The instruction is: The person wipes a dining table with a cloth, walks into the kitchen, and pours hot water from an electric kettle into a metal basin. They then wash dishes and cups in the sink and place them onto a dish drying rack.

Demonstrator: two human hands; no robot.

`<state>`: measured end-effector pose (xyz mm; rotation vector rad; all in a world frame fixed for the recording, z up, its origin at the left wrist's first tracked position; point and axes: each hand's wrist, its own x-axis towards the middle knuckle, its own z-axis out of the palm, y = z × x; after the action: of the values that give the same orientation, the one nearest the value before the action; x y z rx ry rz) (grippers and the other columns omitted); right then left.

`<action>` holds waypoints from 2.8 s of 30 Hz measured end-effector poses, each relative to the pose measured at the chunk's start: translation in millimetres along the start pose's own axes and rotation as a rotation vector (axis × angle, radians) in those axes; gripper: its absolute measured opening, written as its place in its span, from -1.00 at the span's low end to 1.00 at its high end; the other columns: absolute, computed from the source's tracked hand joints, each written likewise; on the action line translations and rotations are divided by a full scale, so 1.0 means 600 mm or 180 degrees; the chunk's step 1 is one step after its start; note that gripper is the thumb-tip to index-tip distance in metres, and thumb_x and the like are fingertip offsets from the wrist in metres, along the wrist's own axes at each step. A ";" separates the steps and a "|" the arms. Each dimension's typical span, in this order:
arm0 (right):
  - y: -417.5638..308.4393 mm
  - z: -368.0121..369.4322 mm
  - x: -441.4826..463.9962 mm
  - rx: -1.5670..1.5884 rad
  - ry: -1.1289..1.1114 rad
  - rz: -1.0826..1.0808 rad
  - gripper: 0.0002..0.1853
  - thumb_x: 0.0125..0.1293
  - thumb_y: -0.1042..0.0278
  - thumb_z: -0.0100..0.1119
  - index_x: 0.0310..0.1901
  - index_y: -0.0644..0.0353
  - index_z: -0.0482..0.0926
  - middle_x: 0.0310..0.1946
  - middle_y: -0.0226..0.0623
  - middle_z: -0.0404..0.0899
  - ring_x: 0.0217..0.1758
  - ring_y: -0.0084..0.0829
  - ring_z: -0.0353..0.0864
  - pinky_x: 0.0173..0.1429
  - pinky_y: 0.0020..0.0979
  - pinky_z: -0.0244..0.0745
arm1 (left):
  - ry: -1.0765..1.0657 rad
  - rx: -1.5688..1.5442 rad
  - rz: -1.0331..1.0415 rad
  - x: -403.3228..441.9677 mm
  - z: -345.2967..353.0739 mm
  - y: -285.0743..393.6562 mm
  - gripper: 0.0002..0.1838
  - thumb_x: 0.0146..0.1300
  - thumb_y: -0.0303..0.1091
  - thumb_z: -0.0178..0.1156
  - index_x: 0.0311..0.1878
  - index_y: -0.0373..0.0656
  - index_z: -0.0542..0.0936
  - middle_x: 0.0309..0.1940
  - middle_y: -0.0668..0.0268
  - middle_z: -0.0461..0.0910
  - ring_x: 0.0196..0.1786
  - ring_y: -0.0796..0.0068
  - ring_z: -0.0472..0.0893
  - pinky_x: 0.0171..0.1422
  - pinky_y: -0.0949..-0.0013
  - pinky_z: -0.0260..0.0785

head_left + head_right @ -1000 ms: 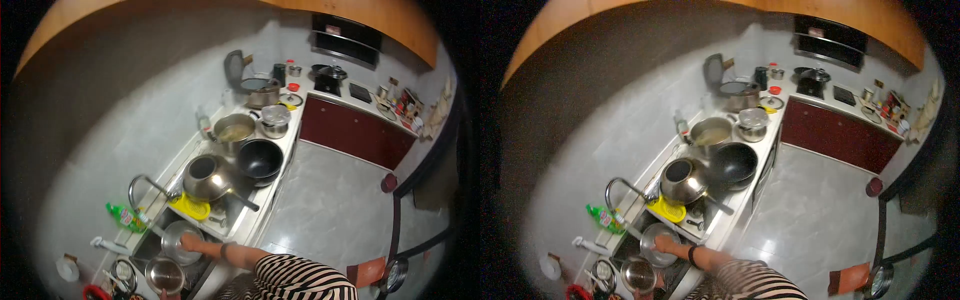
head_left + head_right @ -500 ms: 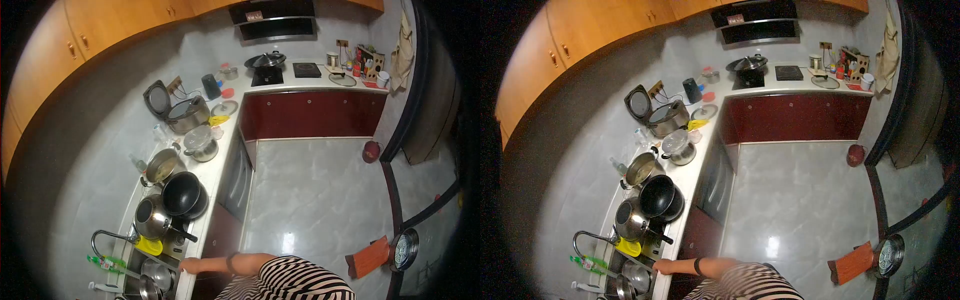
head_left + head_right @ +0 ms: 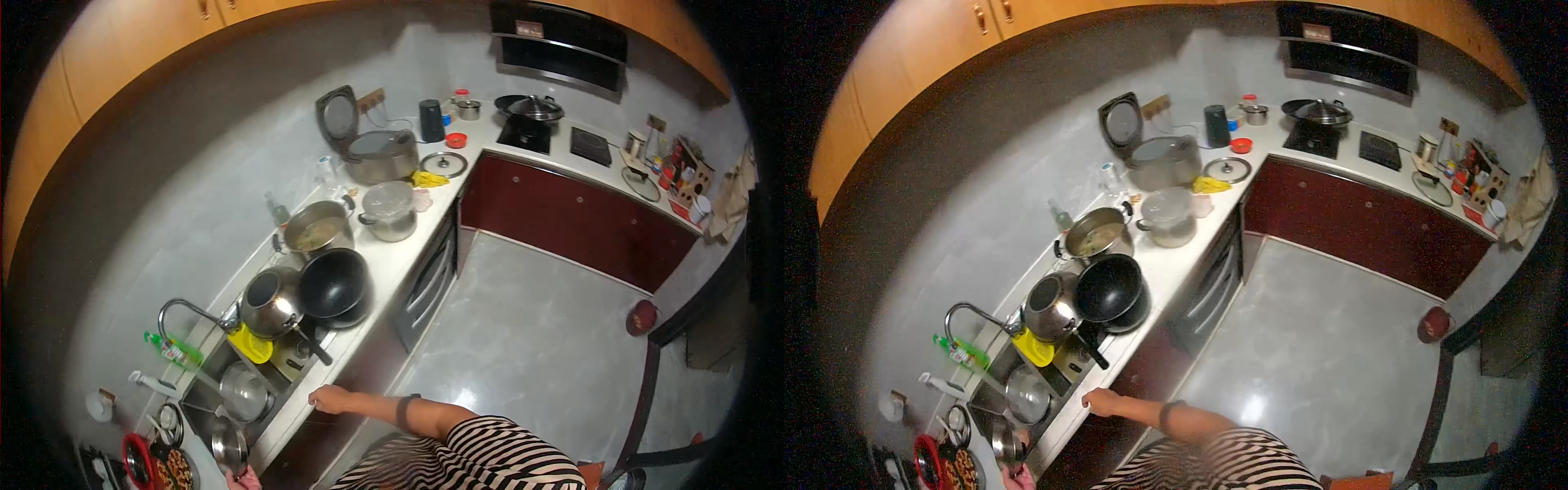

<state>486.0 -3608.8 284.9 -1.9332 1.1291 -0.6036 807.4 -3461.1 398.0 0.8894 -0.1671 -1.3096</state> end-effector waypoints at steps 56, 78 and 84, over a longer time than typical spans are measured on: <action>0.958 -1.726 0.201 0.2168 0.3096 0.1250 -0.33 0.14 -0.30 -0.02 0.11 0.08 0.33 -0.11 -0.35 0.39 -0.07 -0.39 0.33 0.05 -0.15 0.16 | 0.1068 0.0588 0.0877 0.190 0.985 -0.763 -0.59 0.14 -0.14 0.09 -0.01 -0.19 0.44 -0.10 0.24 0.50 -0.03 0.30 0.49 0.06 0.22 0.38; 1.082 -1.756 0.283 0.1603 0.3475 0.0704 -0.57 0.25 -0.04 0.04 -0.36 0.26 0.51 -0.41 -0.35 0.51 -0.34 -0.55 0.45 -0.18 -0.51 0.36 | 0.1364 0.0391 0.1061 0.147 1.113 -0.870 -0.70 0.17 -0.23 0.05 -0.13 -0.23 0.50 -0.16 0.25 0.54 -0.10 0.36 0.52 0.00 0.28 0.39; 1.087 -1.756 0.284 0.1476 0.3475 0.0653 -0.57 0.23 -0.06 0.06 -0.38 0.24 0.50 -0.44 -0.38 0.48 -0.37 -0.56 0.42 -0.22 -0.52 0.34 | 0.1462 0.0389 0.1143 0.148 1.130 -0.876 -0.72 0.17 -0.22 0.05 -0.18 -0.23 0.51 -0.21 0.25 0.56 -0.14 0.34 0.53 -0.03 0.28 0.40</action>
<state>-511.5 -4360.7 345.3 -1.0059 1.5870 -1.7283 43.5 -3853.2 479.9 1.1807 -0.0422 -0.7459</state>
